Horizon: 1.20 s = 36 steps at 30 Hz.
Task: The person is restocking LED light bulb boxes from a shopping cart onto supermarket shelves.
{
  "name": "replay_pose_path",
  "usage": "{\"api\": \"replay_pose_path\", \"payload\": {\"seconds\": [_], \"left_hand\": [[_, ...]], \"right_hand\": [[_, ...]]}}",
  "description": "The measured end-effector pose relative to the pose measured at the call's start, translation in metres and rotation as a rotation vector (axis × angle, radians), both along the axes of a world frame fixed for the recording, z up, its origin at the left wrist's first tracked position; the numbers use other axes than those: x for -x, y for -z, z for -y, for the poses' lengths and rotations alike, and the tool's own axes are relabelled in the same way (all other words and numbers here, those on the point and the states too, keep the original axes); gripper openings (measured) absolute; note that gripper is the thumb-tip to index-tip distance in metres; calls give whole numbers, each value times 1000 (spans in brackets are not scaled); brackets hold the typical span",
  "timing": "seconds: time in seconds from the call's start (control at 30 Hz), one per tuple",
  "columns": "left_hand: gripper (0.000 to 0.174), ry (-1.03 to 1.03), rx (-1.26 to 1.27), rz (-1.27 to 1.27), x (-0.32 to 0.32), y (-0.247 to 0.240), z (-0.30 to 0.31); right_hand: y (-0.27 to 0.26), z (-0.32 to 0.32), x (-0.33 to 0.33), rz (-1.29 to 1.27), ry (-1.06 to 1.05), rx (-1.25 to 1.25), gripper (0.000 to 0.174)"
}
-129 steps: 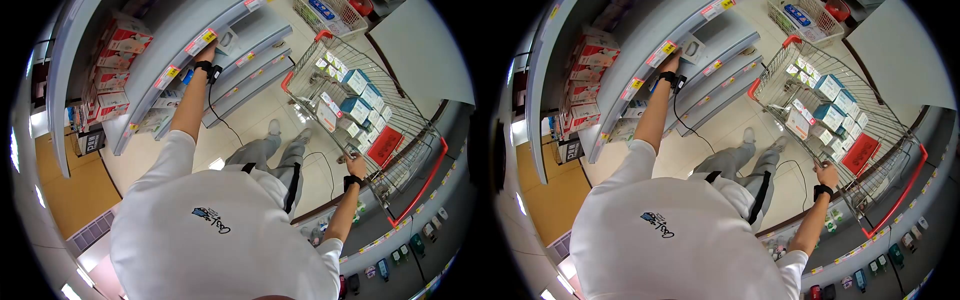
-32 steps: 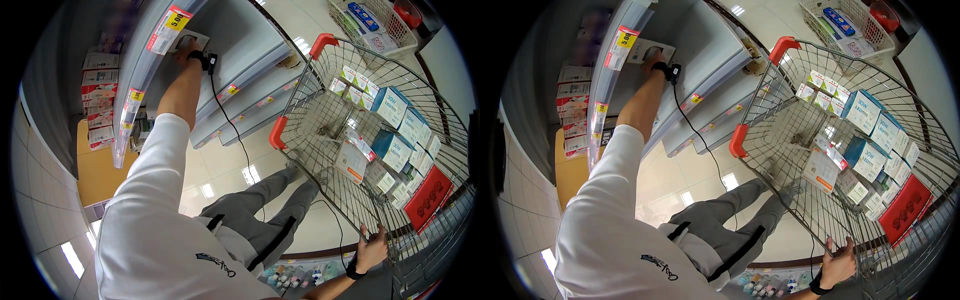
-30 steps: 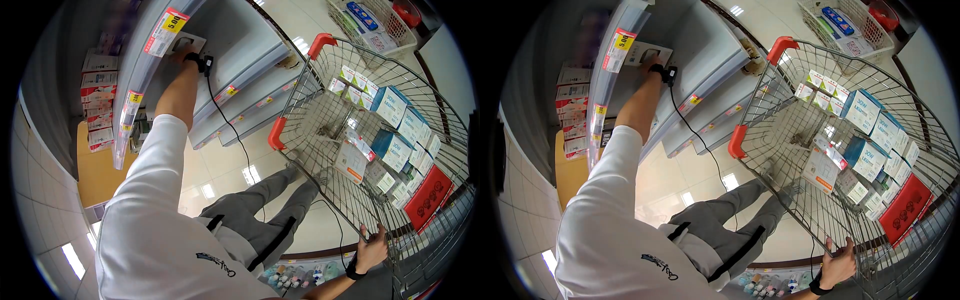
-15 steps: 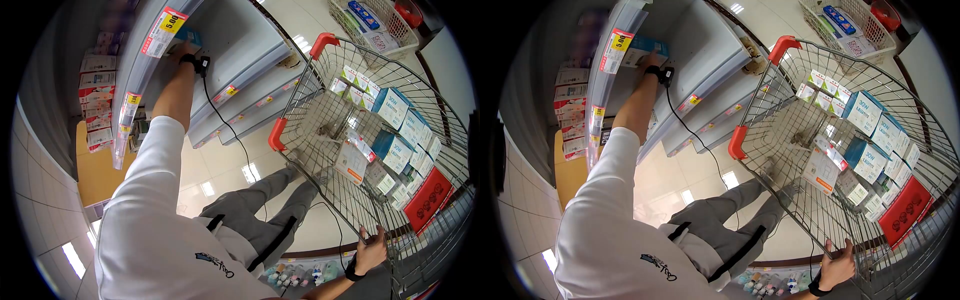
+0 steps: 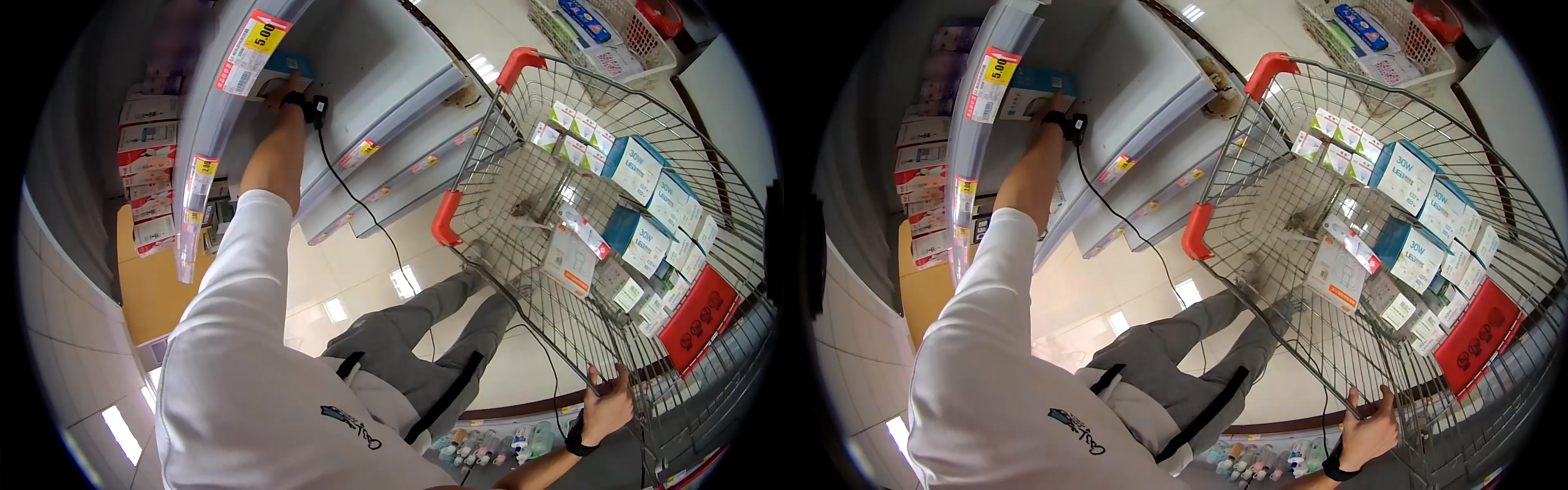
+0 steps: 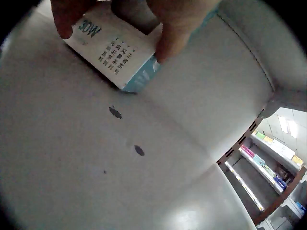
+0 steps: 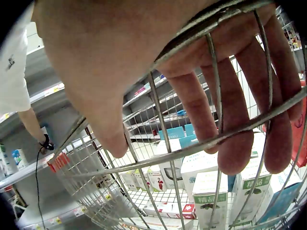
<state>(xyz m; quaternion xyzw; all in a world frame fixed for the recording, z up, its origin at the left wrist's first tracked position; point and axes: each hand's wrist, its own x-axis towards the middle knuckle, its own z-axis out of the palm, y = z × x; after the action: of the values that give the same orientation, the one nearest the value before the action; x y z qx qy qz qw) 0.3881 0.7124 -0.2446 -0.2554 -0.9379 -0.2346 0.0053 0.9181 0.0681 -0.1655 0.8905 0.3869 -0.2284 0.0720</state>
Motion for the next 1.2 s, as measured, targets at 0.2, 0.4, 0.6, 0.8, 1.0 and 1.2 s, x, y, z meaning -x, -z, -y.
{"api": "replay_pose_path", "payload": {"seconds": [0.2,0.4,0.6,0.8,1.0,1.2], "left_hand": [[118,167,116,-17,-3,-16,22],[69,937,-4,-410,-54,-31,98],[29,1364,-152,304,-249,-183,227],[18,1235,-137,696,-258,-233,222],[14,922,-156,1210,-262,-259,229],[17,916,-182,1753,-330,-243,254]], "right_hand": [[-2,-2,-1,-3,19,57,51],[-22,-27,-45,50,-72,52,56],[-70,-53,-64,38,-85,-20,54],[-97,-70,-64,-12,-47,29,58],[-106,-73,-55,12,-60,0,58],[-108,-73,-57,47,-70,-34,54]]}}
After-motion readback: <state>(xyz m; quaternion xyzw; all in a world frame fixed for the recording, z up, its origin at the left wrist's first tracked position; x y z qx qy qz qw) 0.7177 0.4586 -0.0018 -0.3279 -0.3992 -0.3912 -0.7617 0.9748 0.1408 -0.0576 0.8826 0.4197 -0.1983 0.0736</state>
